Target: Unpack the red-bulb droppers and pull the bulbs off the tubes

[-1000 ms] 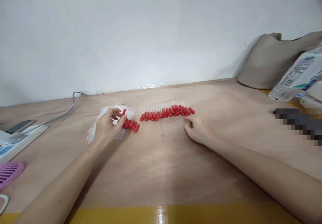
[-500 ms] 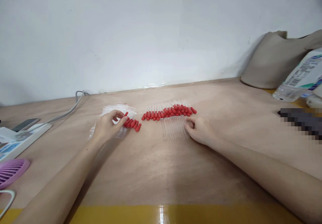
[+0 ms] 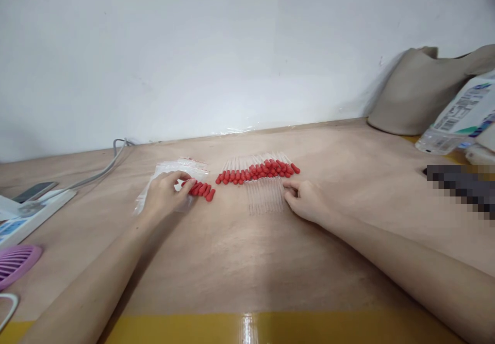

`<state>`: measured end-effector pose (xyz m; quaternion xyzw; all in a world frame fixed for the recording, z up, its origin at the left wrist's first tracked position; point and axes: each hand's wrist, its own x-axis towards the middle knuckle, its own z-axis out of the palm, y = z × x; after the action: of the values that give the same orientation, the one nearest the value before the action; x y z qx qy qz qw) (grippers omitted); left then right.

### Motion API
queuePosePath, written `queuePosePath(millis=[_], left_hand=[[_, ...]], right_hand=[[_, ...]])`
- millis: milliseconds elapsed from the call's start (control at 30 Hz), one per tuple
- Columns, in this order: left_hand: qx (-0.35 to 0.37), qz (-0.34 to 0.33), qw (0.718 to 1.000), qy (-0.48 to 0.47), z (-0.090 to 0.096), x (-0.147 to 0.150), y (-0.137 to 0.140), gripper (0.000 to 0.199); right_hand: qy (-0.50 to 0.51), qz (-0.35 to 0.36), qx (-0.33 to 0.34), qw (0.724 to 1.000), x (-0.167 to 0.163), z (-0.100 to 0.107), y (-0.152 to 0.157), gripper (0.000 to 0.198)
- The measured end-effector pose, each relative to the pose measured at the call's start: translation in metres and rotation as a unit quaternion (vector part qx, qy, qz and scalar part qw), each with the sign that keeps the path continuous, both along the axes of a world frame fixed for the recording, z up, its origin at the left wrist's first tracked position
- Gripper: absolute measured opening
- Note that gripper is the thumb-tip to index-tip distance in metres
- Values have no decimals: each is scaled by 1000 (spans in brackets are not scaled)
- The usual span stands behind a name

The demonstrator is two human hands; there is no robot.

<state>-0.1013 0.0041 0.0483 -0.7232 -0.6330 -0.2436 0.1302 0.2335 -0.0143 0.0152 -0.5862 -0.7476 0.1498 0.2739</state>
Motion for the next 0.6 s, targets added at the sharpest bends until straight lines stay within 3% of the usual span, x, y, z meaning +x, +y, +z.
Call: queuePosePath(millis=[133, 233, 600], left_hand=[[86, -14, 996, 19, 0, 6, -2, 23], [84, -23, 995, 50, 3, 16, -3, 19], [-156, -70, 975, 144, 21, 60, 29, 26]], right_hand=[[-6, -3, 19, 1000, 1, -1, 0, 17], [-7, 7, 25, 1000, 2, -1, -1, 17], [3, 9, 10, 1000, 1, 2, -1, 22]])
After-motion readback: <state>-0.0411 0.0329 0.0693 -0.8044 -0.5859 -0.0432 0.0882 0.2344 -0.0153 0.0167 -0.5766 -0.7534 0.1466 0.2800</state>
